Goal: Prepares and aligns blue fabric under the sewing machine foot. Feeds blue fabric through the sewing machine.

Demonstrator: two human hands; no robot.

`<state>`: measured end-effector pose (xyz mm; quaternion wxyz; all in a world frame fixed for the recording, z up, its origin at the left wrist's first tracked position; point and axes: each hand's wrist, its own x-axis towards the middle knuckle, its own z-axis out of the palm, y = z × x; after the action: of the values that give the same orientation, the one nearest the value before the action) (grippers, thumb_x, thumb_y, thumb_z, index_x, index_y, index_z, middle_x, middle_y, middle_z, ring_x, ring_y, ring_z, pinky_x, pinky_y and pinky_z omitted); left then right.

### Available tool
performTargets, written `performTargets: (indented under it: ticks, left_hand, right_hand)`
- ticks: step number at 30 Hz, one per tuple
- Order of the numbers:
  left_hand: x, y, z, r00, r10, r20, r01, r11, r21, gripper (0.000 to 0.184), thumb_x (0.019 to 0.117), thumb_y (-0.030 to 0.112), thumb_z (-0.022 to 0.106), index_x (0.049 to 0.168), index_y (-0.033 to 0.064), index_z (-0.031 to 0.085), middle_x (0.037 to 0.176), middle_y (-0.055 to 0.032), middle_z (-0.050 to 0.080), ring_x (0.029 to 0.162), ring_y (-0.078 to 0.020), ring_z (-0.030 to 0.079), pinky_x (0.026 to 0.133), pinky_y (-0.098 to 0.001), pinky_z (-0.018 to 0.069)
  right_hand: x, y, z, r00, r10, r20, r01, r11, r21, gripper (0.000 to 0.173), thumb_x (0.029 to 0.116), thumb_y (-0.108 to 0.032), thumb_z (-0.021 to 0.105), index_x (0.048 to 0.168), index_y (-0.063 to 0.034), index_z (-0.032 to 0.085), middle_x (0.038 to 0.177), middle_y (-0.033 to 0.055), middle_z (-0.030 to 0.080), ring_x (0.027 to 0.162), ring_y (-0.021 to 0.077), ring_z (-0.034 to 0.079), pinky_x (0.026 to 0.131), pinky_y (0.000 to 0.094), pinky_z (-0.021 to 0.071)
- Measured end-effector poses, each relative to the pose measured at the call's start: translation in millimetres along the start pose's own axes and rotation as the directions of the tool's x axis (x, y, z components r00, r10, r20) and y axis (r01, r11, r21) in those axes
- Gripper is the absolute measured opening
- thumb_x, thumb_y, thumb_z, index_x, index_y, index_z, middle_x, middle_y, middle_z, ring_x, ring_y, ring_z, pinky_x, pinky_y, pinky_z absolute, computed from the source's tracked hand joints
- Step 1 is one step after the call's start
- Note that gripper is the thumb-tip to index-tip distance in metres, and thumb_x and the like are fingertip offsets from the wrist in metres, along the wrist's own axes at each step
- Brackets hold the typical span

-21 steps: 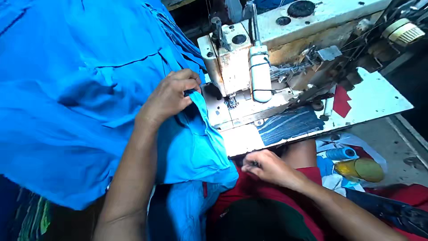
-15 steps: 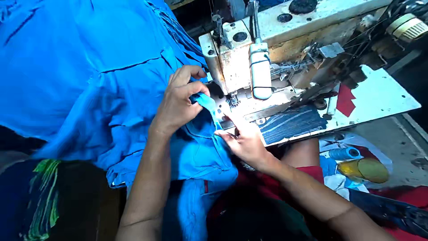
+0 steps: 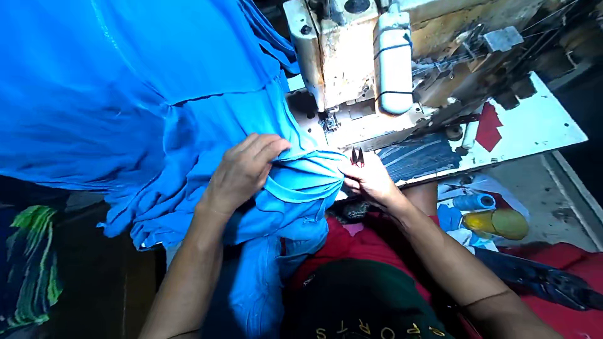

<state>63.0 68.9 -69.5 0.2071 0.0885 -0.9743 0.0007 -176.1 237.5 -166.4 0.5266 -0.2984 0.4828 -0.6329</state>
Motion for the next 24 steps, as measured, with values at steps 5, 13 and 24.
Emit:
performTargets:
  ticks: [5,13,24]
  left_hand:
    - [-6,6,-4,0.978,-0.05,0.201,0.092,0.974,-0.206,0.024,0.0996,0.016,0.061,0.121,0.0134,0.071,0.108,-0.0012,0.074,0.097,-0.0147,0.071,0.088,-0.0374,0.0585]
    - [17,15,-10,0.94,-0.279,0.198,0.34,0.819,-0.462,0.024,0.1015,0.021,0.06,0.123,0.0153,0.071,0.108,0.004,0.071,0.094,-0.0047,0.067,0.083,-0.0257,0.0574]
    - [8,17,-23,0.944,-0.313,0.102,0.325,0.839,-0.436,0.028,0.0862,0.02,0.08,0.114,0.0164,0.075,0.108,0.0044,0.073,0.1,-0.0056,0.068,0.089,-0.0268,0.058]
  right_hand:
    - [2,18,-23,0.969,-0.243,0.043,0.22,0.77,-0.599,0.019,0.0868,-0.014,0.075,0.103,-0.0065,0.067,0.081,0.0061,0.064,0.067,0.0152,0.061,0.06,0.0353,0.0529]
    - [1,25,6,0.728,-0.673,0.128,0.521,0.422,-0.742,0.019,0.0905,-0.009,0.075,0.109,-0.0056,0.074,0.095,0.0046,0.072,0.08,0.0131,0.067,0.073,0.0327,0.0568]
    - [-1,-8,-9,0.896,-0.396,0.2,0.443,0.772,-0.456,0.039,0.0894,-0.016,0.077,0.125,-0.0117,0.062,0.089,0.0031,0.065,0.065,0.0112,0.058,0.053,0.0268,0.051]
